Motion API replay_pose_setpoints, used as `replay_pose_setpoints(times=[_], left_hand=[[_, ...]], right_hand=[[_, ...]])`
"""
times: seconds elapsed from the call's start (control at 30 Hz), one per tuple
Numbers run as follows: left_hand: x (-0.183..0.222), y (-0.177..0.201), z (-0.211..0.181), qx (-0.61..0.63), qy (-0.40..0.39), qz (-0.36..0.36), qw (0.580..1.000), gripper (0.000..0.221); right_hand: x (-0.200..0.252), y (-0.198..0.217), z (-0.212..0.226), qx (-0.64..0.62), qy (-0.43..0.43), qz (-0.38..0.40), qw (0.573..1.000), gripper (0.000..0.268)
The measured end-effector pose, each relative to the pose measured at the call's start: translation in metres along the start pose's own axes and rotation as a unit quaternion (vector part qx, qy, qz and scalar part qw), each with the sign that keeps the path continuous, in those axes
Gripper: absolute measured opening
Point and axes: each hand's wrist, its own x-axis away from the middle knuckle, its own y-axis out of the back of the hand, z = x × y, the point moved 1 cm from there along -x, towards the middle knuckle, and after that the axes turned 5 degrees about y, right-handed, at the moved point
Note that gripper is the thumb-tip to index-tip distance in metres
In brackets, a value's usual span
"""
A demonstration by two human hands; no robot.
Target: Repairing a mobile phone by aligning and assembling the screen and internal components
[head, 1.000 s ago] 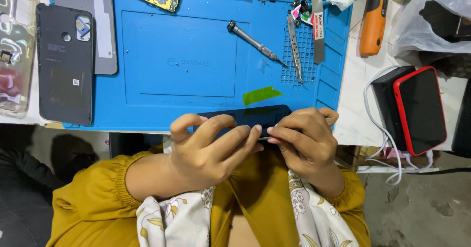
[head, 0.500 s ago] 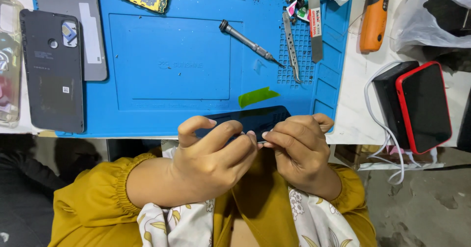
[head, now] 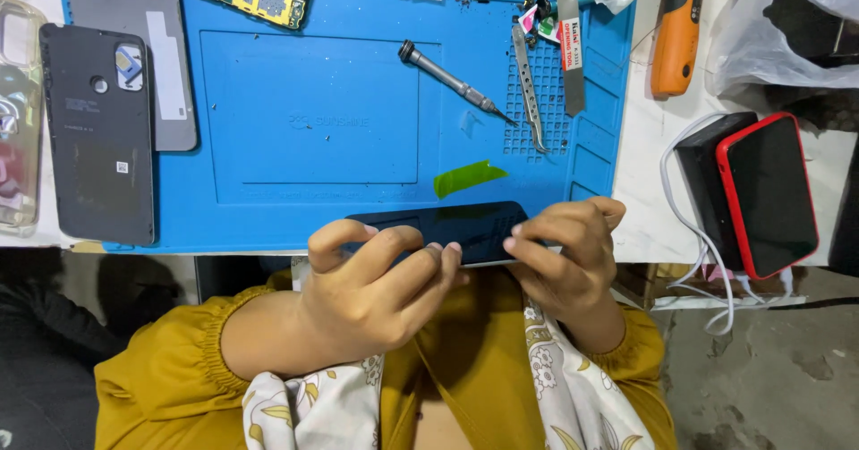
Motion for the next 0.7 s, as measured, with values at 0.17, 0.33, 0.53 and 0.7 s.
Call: replay_pose_setpoints(times=[0.17,0.33,0.53,0.7], left_hand=[[0.006,-0.001,0.002,-0.002,-0.009,-0.044,0.999,0.016],[0.004,-0.001,0.002,0.008,-0.014,-0.022,1.0,0.015],[0.0,-0.002,0.001,0.015,-0.012,0.0,1.0,0.017],[-0.001,-0.002,0.001,0.011,-0.011,0.005,1.0,0.018]], right_hand=[[0.008,0.004,0.008,0.03,0.082,0.005,0.996,0.009],[0.028,-0.008,0.007,0.021,0.057,-0.015,0.998,0.009],[0.035,-0.005,0.008,-0.015,0.044,-0.01,0.999,0.011],[0.03,-0.002,0.012,0.009,0.04,0.016,0.999,0.009]])
